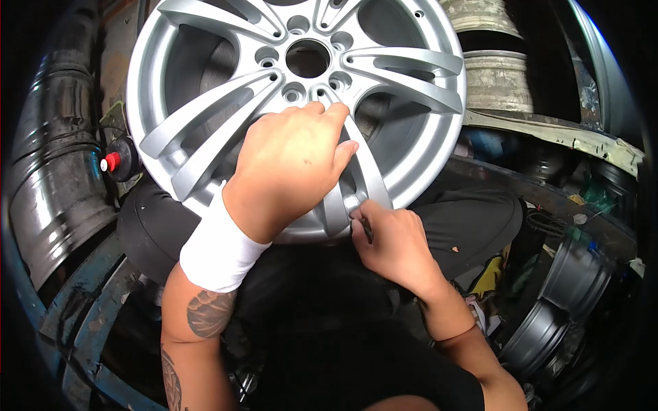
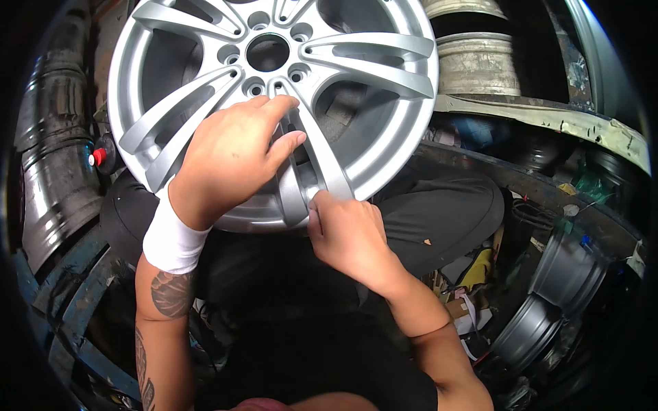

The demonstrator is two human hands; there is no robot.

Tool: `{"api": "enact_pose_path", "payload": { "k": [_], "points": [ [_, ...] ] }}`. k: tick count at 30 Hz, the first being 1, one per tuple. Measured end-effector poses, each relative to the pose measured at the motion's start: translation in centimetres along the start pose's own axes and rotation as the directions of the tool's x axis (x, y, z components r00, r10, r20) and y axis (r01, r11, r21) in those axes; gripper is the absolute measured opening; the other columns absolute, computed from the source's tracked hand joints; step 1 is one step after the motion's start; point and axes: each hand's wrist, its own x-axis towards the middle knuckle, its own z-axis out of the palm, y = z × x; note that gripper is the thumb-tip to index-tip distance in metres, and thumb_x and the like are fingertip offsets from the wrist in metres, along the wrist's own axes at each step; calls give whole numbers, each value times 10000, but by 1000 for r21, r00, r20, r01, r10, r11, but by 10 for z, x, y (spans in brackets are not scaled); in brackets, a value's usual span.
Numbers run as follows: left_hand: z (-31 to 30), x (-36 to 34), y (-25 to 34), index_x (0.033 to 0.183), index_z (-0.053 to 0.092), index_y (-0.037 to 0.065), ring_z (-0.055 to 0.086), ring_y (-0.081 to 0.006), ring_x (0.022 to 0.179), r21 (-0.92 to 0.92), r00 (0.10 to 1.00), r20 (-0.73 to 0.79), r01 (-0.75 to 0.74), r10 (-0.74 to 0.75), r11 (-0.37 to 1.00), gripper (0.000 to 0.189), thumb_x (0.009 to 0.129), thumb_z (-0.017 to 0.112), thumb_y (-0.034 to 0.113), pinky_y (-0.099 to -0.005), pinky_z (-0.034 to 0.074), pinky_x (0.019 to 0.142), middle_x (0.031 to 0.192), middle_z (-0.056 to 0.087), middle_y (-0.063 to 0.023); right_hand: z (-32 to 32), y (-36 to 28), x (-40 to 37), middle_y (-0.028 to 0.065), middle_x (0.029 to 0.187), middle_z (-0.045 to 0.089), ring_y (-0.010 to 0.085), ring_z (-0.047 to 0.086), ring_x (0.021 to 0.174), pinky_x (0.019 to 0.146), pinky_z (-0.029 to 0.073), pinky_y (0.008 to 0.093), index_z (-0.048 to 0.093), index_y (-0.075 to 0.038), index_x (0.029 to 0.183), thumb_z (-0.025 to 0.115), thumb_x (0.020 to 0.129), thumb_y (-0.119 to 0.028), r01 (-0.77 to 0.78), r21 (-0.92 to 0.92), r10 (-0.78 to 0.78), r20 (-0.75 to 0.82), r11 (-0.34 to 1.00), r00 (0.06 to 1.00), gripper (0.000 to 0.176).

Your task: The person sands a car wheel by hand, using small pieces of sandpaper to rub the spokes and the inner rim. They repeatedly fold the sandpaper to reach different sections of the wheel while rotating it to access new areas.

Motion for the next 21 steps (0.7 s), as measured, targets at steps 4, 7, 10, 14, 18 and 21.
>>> {"api": "enact_pose_path", "payload": {
  "k": [4,7,10,14,18,21],
  "points": [
    [-1,-1,-4,1152,658,36,681,-373,841,36,1000,-13,-25,25,999,271,927,706,180,-465,526,737,897,701,-154,-5,-6,-2,213,628,633,456,650,630,625,522,548,633,-22,893,644,908,-112,-54,27,54,28,998,998,92],
    [-4,-3,-8,1137,649,37,677,-380,821,99,1000,17,-6,4,995,237,928,692,139,-476,515,717,855,687,-157,1,-5,-3,211,618,626,453,647,621,622,520,548,614,-20,878,637,910,-105,-57,29,57,-6,998,998,94],
    [-11,-9,-11,1127,645,38,677,-382,813,132,999,34,4,-9,991,224,923,690,120,-480,511,709,848,686,-165,-5,-7,-7,200,612,614,442,638,611,602,505,522,615,-23,878,638,923,-104,-46,73,46,-2,996,999,95],
    [-11,-8,-10,1129,646,37,679,-385,816,145,999,38,-8,3,989,228,921,691,119,-481,514,711,859,695,-170,-4,-5,-8,195,613,617,436,641,611,584,498,522,608,-25,890,625,940,-97,-20,45,20,-12,999,1000,89],
    [-13,-8,-10,1136,646,32,684,-389,828,132,998,61,-12,4,991,232,923,686,113,-481,518,720,864,700,-177,3,-9,-13,182,620,624,425,648,602,567,501,532,572,-32,867,597,952,-95,-24,-137,26,10,990,1000,108],
    [-14,-8,-9,1146,647,29,686,-392,830,138,995,94,5,-18,990,235,925,679,104,-483,520,726,868,703,-182,5,-14,-15,175,627,599,424,617,607,559,487,490,623,-46,861,640,969,-143,-7,-108,1,-59,994,998,146]
  ]
}}
